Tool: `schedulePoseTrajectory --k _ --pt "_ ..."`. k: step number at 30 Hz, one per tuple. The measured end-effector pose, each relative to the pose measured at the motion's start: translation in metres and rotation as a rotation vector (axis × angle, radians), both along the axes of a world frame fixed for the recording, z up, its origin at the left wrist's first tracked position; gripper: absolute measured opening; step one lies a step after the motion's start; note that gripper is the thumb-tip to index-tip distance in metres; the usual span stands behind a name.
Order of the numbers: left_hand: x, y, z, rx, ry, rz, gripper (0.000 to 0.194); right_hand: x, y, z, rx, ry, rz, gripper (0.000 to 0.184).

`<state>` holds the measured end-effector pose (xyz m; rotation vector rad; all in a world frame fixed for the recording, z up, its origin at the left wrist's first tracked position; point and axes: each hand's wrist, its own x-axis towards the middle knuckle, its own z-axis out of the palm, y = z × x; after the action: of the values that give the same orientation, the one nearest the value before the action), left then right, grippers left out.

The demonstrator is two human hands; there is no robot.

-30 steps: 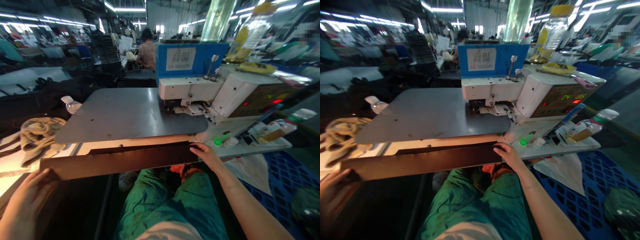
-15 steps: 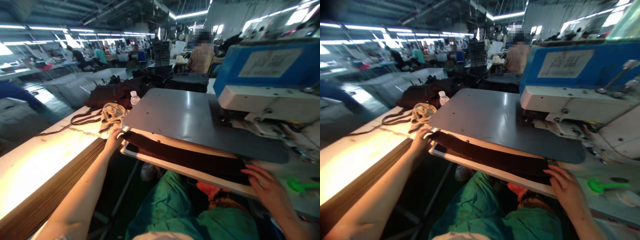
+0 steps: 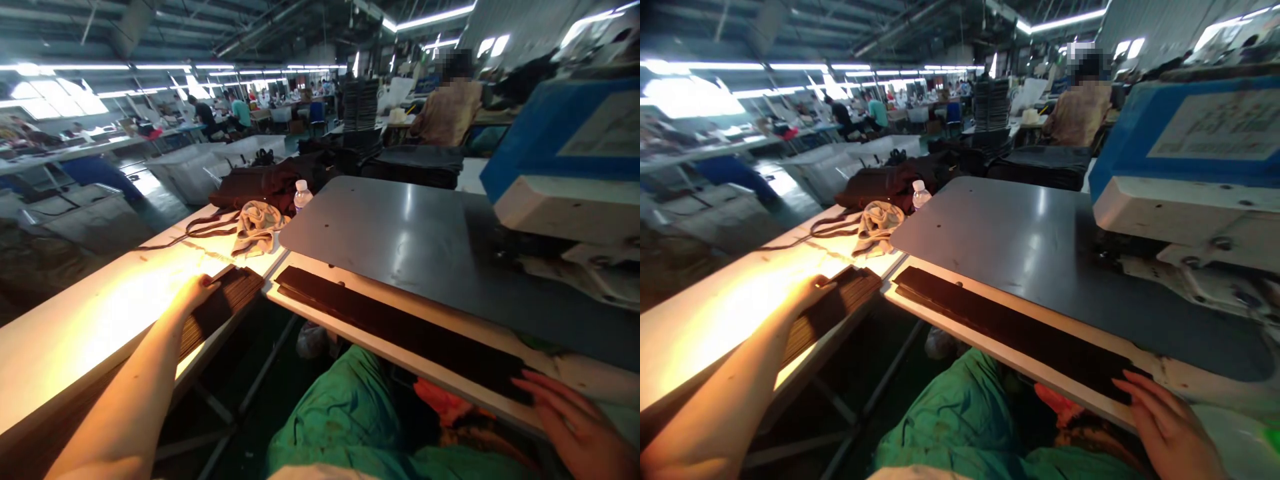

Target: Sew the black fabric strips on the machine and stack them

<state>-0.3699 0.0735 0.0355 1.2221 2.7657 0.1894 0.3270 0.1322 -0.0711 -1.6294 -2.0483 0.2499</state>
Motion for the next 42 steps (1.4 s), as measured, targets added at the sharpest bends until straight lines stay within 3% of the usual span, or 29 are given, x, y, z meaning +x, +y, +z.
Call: schedulePoseTrajectory --k 5,9,12,14,17,20,23,26,28,32,35,37,40,42 --pt "0.003 -0.006 0.019 -0.006 -0.031 -0.064 0.030 -0.037 0.000 0.027 -0.115 0.033 0.205 0.027" --pt "0.035 -0.008 0.043 0.070 0.002 -0.103 0.034 -0.074 -0.008 0.059 -0.174 0.096 0.290 0.031" --pt "0.091 -0.010 0.060 0.226 -0.033 -0.176 0.036 -0.119 -0.022 0.092 -0.256 0.256 0.349 0.032" --pt "0.141 -0.013 0.064 0.354 -0.088 -0.325 0.033 -0.153 -0.034 0.114 -0.316 0.353 0.489 0.033" --pt "0.218 -0.021 0.061 0.452 -0.328 -0.534 0.032 -0.195 -0.049 0.139 -0.335 0.464 0.622 0.040" --pt "0.282 -0.026 0.053 0.499 -0.612 -0.724 0.029 -0.218 -0.058 0.149 -0.358 0.579 0.666 0.043" --pt "0.322 -0.022 0.051 0.550 -0.835 -0.899 0.033 -0.217 -0.058 0.148 -0.377 0.666 0.550 0.029" --pt "0.343 -0.016 0.058 0.550 -0.955 -1.082 0.039 -0.199 -0.051 0.152 -0.288 0.766 0.400 0.030" --pt "0.352 -0.013 0.069 0.567 -0.944 -1.234 0.046 -0.182 -0.046 0.163 -0.231 0.803 0.347 0.030" --pt "0.366 -0.007 0.102 0.701 -0.773 -1.487 0.053 -0.150 -0.028 0.203 -0.102 0.850 0.211 0.030" --pt "0.374 0.015 0.120 0.823 -0.652 -1.491 0.046 -0.131 -0.002 0.223 -0.171 0.890 0.247 0.039" --pt "0.380 0.043 0.122 0.836 -0.566 -1.432 0.035 -0.121 0.023 0.222 -0.305 0.858 0.322 0.041" --pt "0.388 0.093 0.107 0.676 -0.376 -1.375 0.027 -0.108 0.058 0.205 -0.477 0.693 0.307 0.033" --pt "0.393 0.121 0.091 0.530 -0.233 -1.367 0.027 -0.102 0.077 0.193 -0.492 0.537 0.232 0.025"
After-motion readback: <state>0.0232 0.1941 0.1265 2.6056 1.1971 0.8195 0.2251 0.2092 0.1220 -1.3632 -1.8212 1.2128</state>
